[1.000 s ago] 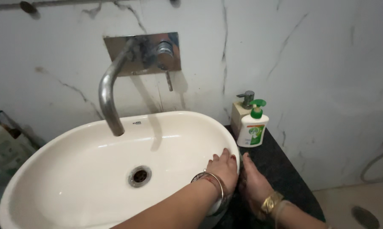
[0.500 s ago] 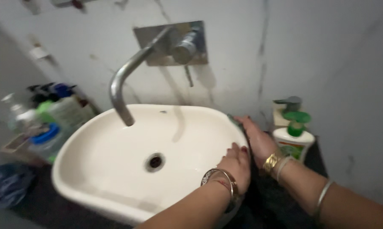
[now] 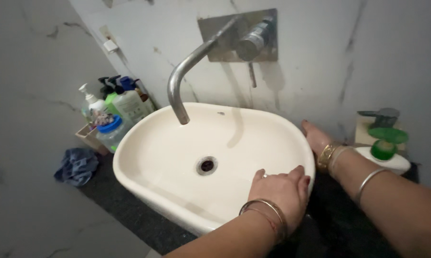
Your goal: The person scrubs a white bathroom sink with a green sponge under running water. They wipe the basin, rim, and drain area repeatedly, rinsing the sponge periodically. The sink remains wet throughout the process.
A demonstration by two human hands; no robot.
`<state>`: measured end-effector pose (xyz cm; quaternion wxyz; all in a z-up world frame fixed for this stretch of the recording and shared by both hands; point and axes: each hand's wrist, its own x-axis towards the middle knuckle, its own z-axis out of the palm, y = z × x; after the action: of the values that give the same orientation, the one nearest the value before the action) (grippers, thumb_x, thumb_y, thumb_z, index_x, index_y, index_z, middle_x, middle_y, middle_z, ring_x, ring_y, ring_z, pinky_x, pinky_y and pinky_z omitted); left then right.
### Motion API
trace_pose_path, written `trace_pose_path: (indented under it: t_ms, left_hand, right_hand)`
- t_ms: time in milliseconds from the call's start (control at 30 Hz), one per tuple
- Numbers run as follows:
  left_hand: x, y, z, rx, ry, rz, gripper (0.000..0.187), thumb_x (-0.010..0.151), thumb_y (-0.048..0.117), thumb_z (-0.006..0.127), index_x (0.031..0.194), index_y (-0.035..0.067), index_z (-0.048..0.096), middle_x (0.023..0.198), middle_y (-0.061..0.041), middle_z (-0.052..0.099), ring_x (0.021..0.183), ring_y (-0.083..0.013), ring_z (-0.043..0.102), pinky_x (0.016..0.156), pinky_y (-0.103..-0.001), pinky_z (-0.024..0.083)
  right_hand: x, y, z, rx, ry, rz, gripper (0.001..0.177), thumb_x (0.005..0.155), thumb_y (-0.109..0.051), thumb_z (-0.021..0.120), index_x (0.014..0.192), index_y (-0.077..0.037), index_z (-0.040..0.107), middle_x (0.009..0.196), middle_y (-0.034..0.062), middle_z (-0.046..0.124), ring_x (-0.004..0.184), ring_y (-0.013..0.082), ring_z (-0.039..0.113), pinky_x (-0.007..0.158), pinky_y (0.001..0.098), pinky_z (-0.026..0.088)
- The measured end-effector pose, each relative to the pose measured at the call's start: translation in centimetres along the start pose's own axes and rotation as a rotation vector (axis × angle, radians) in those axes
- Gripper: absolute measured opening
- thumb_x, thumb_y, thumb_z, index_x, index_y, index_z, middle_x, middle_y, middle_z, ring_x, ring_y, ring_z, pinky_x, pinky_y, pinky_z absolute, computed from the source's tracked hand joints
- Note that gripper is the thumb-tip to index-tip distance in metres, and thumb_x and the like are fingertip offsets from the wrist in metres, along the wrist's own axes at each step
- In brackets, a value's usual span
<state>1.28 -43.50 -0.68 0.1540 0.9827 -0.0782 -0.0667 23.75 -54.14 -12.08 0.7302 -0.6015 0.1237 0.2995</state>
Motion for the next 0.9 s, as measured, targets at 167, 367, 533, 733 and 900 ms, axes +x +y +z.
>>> trace_pose_path:
  t_ms: [167,367,533,733,900]
  left_hand:
    - [0.3,-0.2,0.3,-0.031,-0.018,-0.037,0.047,0.107,0.036,0.026,0.141,0.016,0.052,0.102,-0.020,0.075,0.105,-0.0351,0.069,0.118,-0.052,0.029]
    - [0.7,-1.1,0.8,-0.111,-0.035,-0.011,0.047,0.107,0.037,0.025,0.142,0.019,0.051,0.110,-0.020,0.073,0.114,-0.0346,0.066,0.117,-0.053,0.029]
    - [-0.4,-2.5,1.2,-0.115,-0.097,0.024,0.050,0.105,0.040,0.026,0.151,0.026,0.041,0.123,-0.018,0.068,0.123,-0.0388,0.060,0.119,-0.058,0.023]
    - [-4.2,-5.1,0.9,0.023,-0.115,0.135,0.047,0.108,0.042,0.024,0.144,0.026,0.049,0.121,-0.017,0.070,0.121,-0.0371,0.063,0.117,-0.058,0.029]
    - [-6.3,-7.1,0.4,0.072,-0.128,0.198,0.046,0.107,0.042,0.026,0.144,0.026,0.048,0.120,-0.014,0.072,0.118,-0.0344,0.066,0.112,-0.057,0.034]
  right_hand:
    - [-4.8,2.4,0.1,0.073,-0.028,-0.011,0.071,0.104,-0.058,0.024,0.132,-0.005,0.063,0.132,0.0218,0.069,0.117,0.0354,0.065,0.103,0.0479,0.049]
    - [-9.5,6.4,0.7,0.158,0.117,-0.096,0.067,0.104,-0.058,0.027,0.136,-0.010,0.061,0.133,0.0181,0.068,0.119,0.0319,0.065,0.104,0.0467,0.050]
    - [-13.2,12.2,2.6,0.307,0.202,-0.174,0.064,0.103,-0.054,0.029,0.139,-0.010,0.059,0.137,0.0145,0.067,0.124,0.0316,0.061,0.106,0.0445,0.047]
    - [-16.9,17.6,6.4,0.423,0.398,-0.268,0.059,0.102,-0.049,0.036,0.146,-0.013,0.053,0.148,0.0059,0.060,0.133,0.0229,0.054,0.110,0.0411,0.040]
    - [-20.2,19.9,10.8,0.482,0.396,-0.230,0.061,0.102,-0.047,0.039,0.151,-0.013,0.049,0.153,0.0066,0.057,0.138,0.0233,0.051,0.115,0.0401,0.037]
